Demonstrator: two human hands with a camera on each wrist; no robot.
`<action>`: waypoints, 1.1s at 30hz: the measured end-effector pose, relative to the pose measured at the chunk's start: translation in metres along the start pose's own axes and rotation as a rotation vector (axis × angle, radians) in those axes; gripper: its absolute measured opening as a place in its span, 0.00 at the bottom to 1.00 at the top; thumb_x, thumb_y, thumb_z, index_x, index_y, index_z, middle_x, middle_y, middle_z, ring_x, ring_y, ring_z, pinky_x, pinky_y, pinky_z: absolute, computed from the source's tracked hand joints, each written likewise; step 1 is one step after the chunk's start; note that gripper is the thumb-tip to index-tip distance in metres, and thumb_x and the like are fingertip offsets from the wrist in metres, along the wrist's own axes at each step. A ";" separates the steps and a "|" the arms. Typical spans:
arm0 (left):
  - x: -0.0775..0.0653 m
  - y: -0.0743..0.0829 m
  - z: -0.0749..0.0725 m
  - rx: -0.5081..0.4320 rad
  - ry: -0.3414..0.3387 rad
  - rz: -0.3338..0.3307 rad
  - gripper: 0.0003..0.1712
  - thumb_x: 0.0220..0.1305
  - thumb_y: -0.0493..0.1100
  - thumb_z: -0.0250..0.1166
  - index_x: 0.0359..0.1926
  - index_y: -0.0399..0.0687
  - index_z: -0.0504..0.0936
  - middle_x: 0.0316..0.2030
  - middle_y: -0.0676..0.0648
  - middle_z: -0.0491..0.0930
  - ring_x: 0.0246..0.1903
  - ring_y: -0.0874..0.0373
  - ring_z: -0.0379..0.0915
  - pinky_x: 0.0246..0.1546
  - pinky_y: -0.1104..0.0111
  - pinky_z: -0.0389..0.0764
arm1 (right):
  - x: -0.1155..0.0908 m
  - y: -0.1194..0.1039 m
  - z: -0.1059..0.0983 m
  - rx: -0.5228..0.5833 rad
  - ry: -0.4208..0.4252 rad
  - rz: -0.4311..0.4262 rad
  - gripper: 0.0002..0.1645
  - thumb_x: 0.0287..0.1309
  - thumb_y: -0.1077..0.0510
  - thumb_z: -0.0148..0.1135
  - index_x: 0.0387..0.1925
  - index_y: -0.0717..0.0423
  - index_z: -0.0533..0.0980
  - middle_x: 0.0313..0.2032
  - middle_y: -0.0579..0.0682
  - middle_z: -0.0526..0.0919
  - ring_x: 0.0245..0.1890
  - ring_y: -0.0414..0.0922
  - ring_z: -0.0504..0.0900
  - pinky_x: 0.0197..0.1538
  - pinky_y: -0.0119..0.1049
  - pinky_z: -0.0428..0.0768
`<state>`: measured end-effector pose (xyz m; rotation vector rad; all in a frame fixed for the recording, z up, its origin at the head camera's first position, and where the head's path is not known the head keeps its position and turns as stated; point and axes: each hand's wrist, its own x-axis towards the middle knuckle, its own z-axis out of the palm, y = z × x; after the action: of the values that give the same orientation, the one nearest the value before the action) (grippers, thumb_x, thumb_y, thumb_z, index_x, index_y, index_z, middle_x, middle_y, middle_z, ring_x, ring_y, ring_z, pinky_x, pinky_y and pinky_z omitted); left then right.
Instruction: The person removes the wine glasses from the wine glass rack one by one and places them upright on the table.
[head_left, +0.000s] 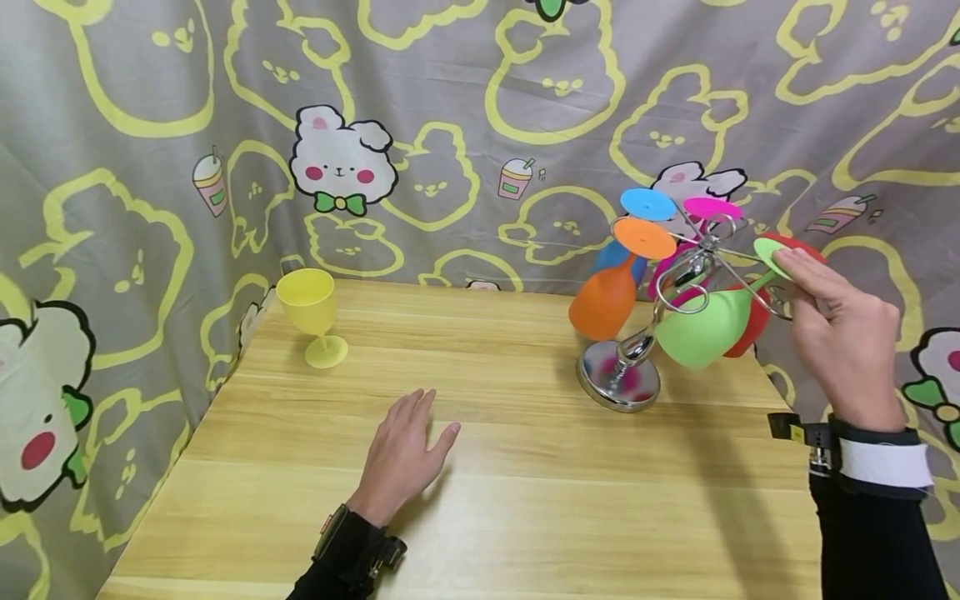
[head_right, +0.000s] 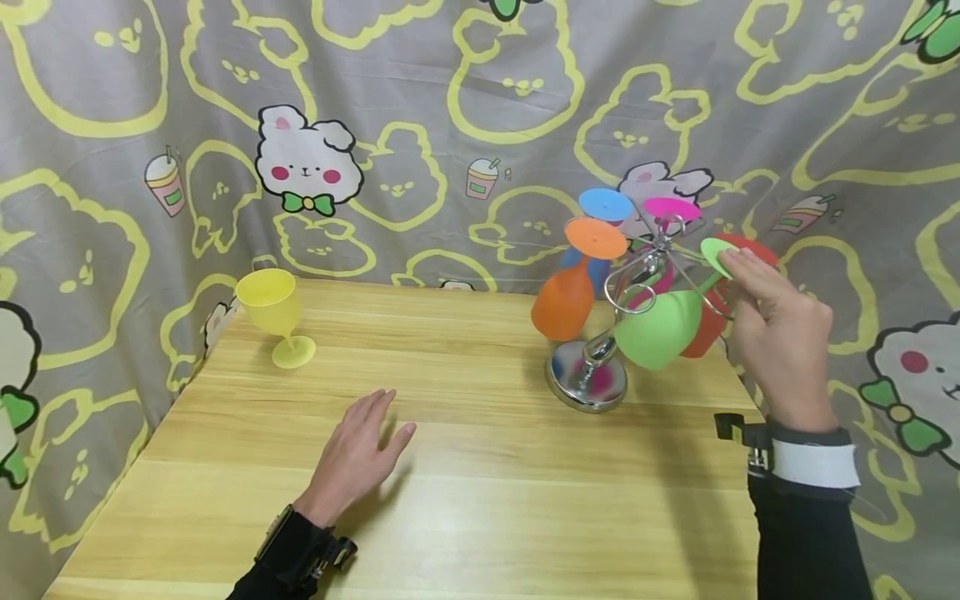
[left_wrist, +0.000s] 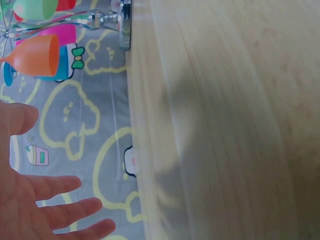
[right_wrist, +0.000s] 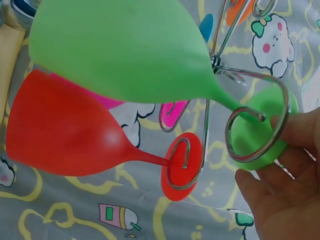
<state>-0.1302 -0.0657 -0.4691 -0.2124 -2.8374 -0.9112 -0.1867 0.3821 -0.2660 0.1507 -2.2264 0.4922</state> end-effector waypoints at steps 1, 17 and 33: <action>0.000 0.000 0.000 0.003 0.002 0.002 0.42 0.71 0.66 0.54 0.74 0.43 0.63 0.71 0.35 0.63 0.71 0.38 0.56 0.69 0.41 0.59 | 0.001 0.001 0.001 0.001 0.004 0.022 0.20 0.71 0.61 0.53 0.59 0.44 0.81 0.58 0.48 0.81 0.62 0.30 0.73 0.48 0.11 0.64; -0.001 0.001 -0.001 -0.006 -0.001 0.005 0.42 0.71 0.66 0.55 0.74 0.43 0.64 0.71 0.36 0.63 0.72 0.39 0.56 0.69 0.41 0.59 | -0.021 0.004 -0.017 -0.093 0.021 0.213 0.21 0.74 0.58 0.49 0.63 0.45 0.76 0.62 0.50 0.76 0.68 0.42 0.70 0.65 0.29 0.70; -0.002 -0.005 -0.001 -0.015 0.023 0.011 0.41 0.72 0.65 0.54 0.73 0.43 0.64 0.71 0.36 0.64 0.71 0.39 0.57 0.68 0.40 0.61 | -0.035 -0.030 -0.062 0.065 0.180 -0.049 0.17 0.73 0.63 0.52 0.51 0.71 0.80 0.51 0.10 0.70 0.66 0.33 0.71 0.71 0.33 0.64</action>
<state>-0.1286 -0.0701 -0.4714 -0.2176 -2.8063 -0.9272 -0.1121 0.3773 -0.2479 0.1873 -2.0278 0.5310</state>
